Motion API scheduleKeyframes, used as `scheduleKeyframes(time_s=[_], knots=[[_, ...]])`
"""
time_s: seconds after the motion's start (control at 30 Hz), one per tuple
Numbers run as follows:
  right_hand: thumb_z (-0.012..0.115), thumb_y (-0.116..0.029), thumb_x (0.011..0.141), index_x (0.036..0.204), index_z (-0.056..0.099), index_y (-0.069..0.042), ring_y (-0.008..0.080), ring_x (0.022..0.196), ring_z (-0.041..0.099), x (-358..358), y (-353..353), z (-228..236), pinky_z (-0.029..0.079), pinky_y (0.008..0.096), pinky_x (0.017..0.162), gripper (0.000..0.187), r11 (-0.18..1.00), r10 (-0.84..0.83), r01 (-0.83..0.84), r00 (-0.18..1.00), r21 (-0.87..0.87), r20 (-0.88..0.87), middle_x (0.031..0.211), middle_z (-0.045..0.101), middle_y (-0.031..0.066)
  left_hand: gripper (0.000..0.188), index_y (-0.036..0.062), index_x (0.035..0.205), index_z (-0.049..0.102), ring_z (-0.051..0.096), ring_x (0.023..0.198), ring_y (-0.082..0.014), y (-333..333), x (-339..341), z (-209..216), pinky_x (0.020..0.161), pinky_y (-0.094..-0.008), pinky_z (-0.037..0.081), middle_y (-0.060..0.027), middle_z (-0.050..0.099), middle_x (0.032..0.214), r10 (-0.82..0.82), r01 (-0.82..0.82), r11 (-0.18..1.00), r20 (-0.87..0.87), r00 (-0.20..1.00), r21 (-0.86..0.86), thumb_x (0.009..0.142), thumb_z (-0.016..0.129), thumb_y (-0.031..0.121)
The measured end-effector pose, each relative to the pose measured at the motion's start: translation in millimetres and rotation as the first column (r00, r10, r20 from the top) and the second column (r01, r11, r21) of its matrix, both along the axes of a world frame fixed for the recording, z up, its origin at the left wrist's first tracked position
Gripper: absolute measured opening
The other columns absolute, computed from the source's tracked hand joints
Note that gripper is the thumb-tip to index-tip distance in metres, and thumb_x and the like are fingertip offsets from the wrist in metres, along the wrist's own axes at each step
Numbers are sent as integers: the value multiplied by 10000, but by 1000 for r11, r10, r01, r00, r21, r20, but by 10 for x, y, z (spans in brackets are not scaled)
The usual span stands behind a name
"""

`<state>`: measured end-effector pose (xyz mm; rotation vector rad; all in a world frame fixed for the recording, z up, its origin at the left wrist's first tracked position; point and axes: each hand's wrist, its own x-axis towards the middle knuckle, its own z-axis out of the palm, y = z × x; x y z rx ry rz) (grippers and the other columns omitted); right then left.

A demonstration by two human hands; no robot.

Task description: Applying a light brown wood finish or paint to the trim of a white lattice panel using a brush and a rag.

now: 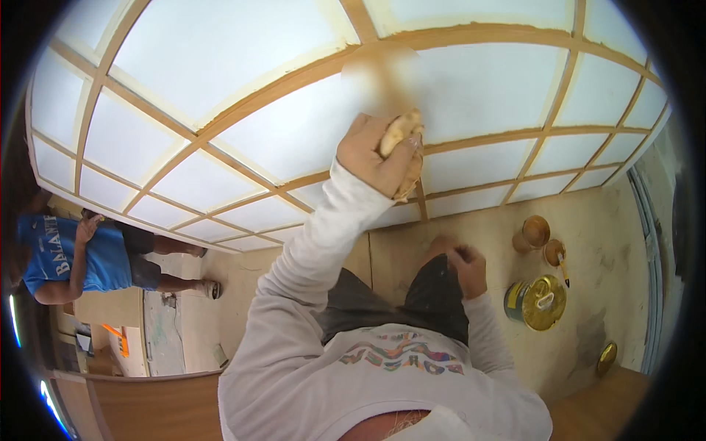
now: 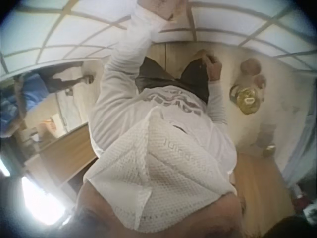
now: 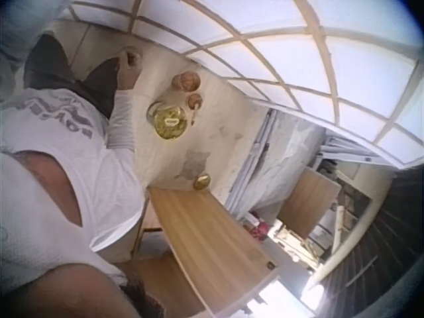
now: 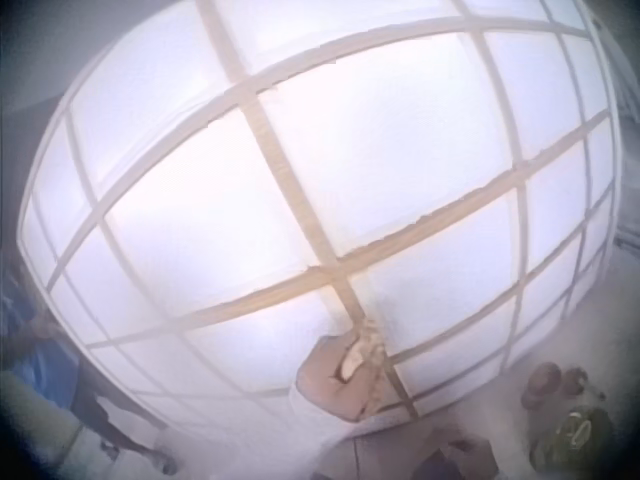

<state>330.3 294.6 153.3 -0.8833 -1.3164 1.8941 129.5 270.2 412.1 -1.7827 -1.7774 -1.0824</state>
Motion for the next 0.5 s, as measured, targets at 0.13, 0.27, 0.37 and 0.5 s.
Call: scheduleKeyframes(time_s=[0.13,0.27,0.37,0.5], knots=[[581,-82,871,1039,613,9,90,722,542,-386,254,960,434,211,646,193,989,-6,64,920,135,-392,844,611,19,324,-2,1178,540,588,884,-95,-94,15,-257,740,-246,492,-59,627,1023,-143,354,935,882,448,-28,898,581,156],[596,-70,866,1095,580,25,107,808,576,-676,307,1434,469,236,706,249,987,110,-42,887,158,-449,966,633,67,314,-15,1200,514,596,900,-121,-139,17,-459,791,-245,488,-67,622,1040,-245,383,909,953,178,162,899,543,69],[617,-57,848,1119,560,33,124,866,591,-696,305,1512,484,256,745,291,970,138,-31,886,239,-444,1013,630,93,331,2,1188,523,590,937,-147,-264,-78,-541,819,-264,488,-83,617,1053,-316,309,900,949,-26,308,860,565,24],[608,-21,831,1120,550,31,150,909,601,-722,177,1463,495,281,784,300,994,66,-15,863,105,-501,1047,623,109,336,34,1168,531,592,932,-155,-445,11,-827,816,-271,488,-94,621,1044,-307,264,934,919,246,241,841,609,58]])
